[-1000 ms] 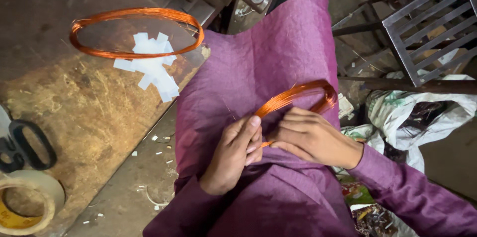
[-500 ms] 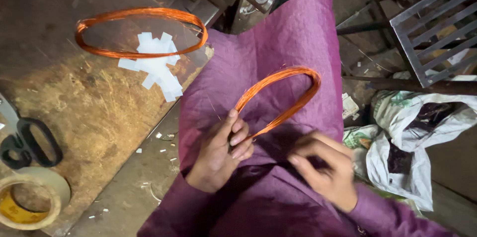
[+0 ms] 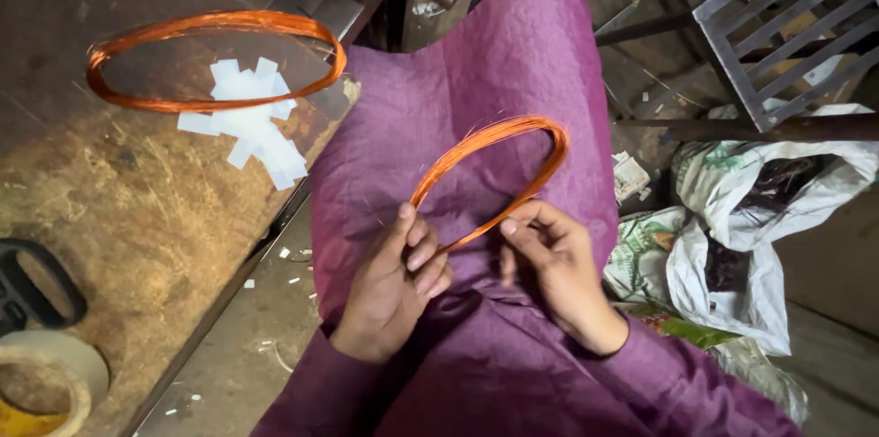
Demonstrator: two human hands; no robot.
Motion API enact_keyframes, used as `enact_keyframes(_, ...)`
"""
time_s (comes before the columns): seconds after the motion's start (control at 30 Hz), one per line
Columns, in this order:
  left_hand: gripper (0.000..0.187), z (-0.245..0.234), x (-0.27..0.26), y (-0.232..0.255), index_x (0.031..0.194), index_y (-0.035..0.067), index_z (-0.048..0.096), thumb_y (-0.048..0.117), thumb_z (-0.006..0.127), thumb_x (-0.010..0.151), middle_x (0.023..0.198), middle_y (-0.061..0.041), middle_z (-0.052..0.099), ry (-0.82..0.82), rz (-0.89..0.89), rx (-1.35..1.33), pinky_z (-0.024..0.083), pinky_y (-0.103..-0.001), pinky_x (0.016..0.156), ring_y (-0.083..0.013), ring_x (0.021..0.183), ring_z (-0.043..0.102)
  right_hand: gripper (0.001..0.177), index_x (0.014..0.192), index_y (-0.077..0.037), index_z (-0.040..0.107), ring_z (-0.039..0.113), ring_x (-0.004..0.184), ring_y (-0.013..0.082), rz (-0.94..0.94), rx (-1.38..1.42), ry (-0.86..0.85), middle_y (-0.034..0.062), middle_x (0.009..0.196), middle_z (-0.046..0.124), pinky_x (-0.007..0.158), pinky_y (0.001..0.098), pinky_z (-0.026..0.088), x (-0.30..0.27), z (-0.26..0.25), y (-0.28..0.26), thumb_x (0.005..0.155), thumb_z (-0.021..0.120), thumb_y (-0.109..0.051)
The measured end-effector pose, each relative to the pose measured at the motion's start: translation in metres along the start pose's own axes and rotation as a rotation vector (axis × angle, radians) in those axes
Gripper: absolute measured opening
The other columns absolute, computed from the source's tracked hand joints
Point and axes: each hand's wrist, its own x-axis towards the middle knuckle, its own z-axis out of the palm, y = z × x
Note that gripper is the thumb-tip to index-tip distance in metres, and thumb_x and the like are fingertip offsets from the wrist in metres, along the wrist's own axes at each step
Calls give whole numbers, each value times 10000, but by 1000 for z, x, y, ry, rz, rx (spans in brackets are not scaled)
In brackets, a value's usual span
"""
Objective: The person winds copper wire by hand around a small motor stator held in a bench vise. They repeatedly wrap the wire, adjust the stator, and insert white insulating pieces between the windings.
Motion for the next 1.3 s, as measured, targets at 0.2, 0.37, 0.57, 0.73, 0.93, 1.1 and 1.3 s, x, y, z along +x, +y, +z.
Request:
enact_keyframes(0.2, 386, 4, -4, -5, 812, 96, 449, 382, 483, 1069, 639, -18, 443, 45, 181, 285, 372, -292, 466, -131, 462, 434, 121, 881, -13, 720, 544, 536, 103, -297, -795, 48, 43, 634, 614, 507, 240, 417, -7, -2, -42, 832, 809, -81)
enact_keyframes(0.37, 386, 13, -8, -4, 810, 76, 464, 346, 459, 1086, 639, -23, 466, 28, 250, 587, 415, -268, 475, -118, 494, 484, 233, 990, -6, 673, 628, 734, 178, -855, -1009, -66, 85, 902, 665, 660, 293, 502, -12, 34, -110, 808, 811, -51)
enact_keyframes(0.57, 365, 26, -15, 3, 815, 70, 476, 316, 451, 1084, 654, -18, 471, 4, 277, 699, 409, -250, 464, -100, 512, 485, 397, 1111, -6, 715, 649, 929, 222, -1148, -1357, -682, 88, 1011, 673, 763, 344, 572, 21, 46, -144, 727, 760, -95)
enact_keyframes(0.73, 354, 18, -19, 2, 822, 65, 491, 291, 449, 1092, 673, -9, 463, -17, 276, 689, 408, -247, 470, -87, 539, 470, 240, 978, -81, 738, 626, 868, 191, -1200, -1275, -736, 64, 855, 624, 598, 277, 546, 37, 18, -141, 746, 753, -140)
enact_keyframes(0.93, 354, 2, -15, -1, 821, 64, 486, 284, 458, 1096, 653, -15, 473, -11, 264, 625, 405, -256, 479, -105, 518, 470, 54, 960, -84, 753, 517, 641, 187, -1146, -1497, 197, 84, 704, 585, 564, 362, 393, 53, -71, -194, 912, 734, -101)
enact_keyframes(1.1, 297, 7, -24, 11, 905, 33, 548, 267, 475, 1074, 707, -51, 531, -74, 179, 298, 444, -302, 591, -149, 594, 516, 137, 984, -65, 729, 550, 750, 210, -642, -1576, 463, 88, 815, 610, 653, 370, 426, 34, -145, -192, 908, 721, -178)
enact_keyframes(1.3, 246, 19, -30, 24, 941, 60, 555, 287, 460, 952, 808, -46, 578, 25, -4, 205, 470, -322, 691, -166, 707, 567, 254, 1012, -41, 700, 589, 882, 236, -815, -1435, 219, 93, 949, 640, 760, 380, 466, 30, -96, -158, 903, 705, -271)
